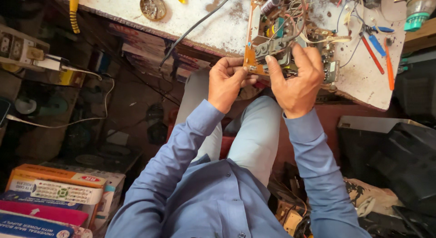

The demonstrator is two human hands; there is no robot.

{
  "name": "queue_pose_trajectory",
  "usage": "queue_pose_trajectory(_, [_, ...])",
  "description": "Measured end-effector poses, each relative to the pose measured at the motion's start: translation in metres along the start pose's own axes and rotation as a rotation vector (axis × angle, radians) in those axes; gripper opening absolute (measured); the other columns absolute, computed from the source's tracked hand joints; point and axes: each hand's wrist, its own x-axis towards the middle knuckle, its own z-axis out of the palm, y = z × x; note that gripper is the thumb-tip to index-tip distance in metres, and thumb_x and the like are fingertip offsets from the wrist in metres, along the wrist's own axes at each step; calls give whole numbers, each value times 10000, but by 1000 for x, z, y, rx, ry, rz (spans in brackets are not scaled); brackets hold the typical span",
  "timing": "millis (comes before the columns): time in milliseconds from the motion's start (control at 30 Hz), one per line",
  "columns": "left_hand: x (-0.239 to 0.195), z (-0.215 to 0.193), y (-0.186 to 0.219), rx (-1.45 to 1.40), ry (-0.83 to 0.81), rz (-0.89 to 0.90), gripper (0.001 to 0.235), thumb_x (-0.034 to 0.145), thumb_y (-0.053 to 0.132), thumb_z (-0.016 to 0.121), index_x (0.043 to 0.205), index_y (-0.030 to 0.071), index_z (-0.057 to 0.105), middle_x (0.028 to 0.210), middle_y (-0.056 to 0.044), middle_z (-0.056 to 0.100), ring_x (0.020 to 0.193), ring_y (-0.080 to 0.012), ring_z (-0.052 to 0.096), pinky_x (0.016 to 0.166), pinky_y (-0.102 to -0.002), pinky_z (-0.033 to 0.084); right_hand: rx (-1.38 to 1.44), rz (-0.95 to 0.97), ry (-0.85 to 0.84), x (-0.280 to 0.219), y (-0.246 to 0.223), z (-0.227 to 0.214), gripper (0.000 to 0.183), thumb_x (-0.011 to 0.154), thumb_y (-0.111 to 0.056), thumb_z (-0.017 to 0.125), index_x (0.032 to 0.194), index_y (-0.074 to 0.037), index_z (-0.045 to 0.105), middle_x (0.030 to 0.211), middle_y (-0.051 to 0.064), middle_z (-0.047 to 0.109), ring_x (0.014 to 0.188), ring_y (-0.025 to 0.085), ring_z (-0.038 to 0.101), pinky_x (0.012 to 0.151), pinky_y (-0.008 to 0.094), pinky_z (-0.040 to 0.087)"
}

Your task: The person cleans a circuit board with a brush, inspects components using a magnifying glass, and manipulates small parts and wires on the board. The person also uses a screwdriver to adjust components on the board.

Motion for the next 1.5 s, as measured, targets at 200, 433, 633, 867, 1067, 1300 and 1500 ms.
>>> queue_pose_trajectory(200, [1, -1, -3, -18, 0, -3, 227, 975, -24, 627, 1167, -108, 541, 997, -202, 721, 802, -219, 747, 742, -325, 656, -299, -218, -2, -1, -3, 7, 449, 923, -227, 894, 1209, 41, 675, 1060, 122, 625, 1038, 349, 610, 1096, 508, 460])
queue_pose_trajectory(433, [2, -1, -4, -13, -2, 10, 225, 976, -27, 630, 1165, -115, 545, 988, -204, 726, 789, -209, 745, 722, -315, 650, -258, -151, -101, 5, -1, 2, 472, 914, -239, 901, 1217, 54, 688, 1041, 150, 608, 1021, 361, 595, 957, 480, 448])
queue_pose_trajectory(633, [-2, 2, -1, -11, 40, -32, 243, 966, -27, 624, 1173, -118, 536, 941, -198, 726, 755, -207, 750, 668, -316, 642, -287, -126, -150, 6, -3, -1, 483, 895, -257, 904, 1210, 44, 696, 1031, 153, 607, 1027, 370, 591, 968, 482, 443])
queue_pose_trajectory(867, [-13, 10, 2, -99, 68, -155, 337, 918, -71, 573, 1243, -140, 515, 931, -211, 736, 745, -227, 758, 688, -316, 645, -234, -113, -179, 9, -9, -10, 468, 878, -212, 886, 1222, 26, 674, 1048, 164, 631, 1006, 379, 611, 935, 474, 473])
queue_pose_trajectory(1067, [-32, 34, -2, -222, -120, -85, 548, 963, -77, 596, 1503, -53, 504, 1049, -137, 715, 852, -195, 725, 800, -325, 623, 14, -22, -266, 16, -2, -44, 430, 905, -128, 827, 1295, -7, 693, 1026, 137, 627, 958, 298, 635, 873, 393, 505])
queue_pose_trajectory(1300, [-60, 89, -2, -293, -202, -105, 551, 1018, -57, 642, 1550, 16, 519, 1146, -130, 713, 967, -212, 721, 876, -333, 603, 313, 97, -342, 27, 26, -99, 278, 993, -154, 762, 1168, 37, 663, 1017, 39, 617, 936, 116, 579, 847, 266, 479])
queue_pose_trajectory(1500, [-73, 115, -1, -357, -253, -140, 572, 1009, -81, 643, 1556, 26, 517, 1294, -109, 675, 1133, -176, 645, 1003, -345, 552, 451, 171, -432, 30, 47, -126, 367, 1008, -221, 743, 1236, 45, 632, 1028, -2, 592, 939, 68, 533, 874, 256, 467])
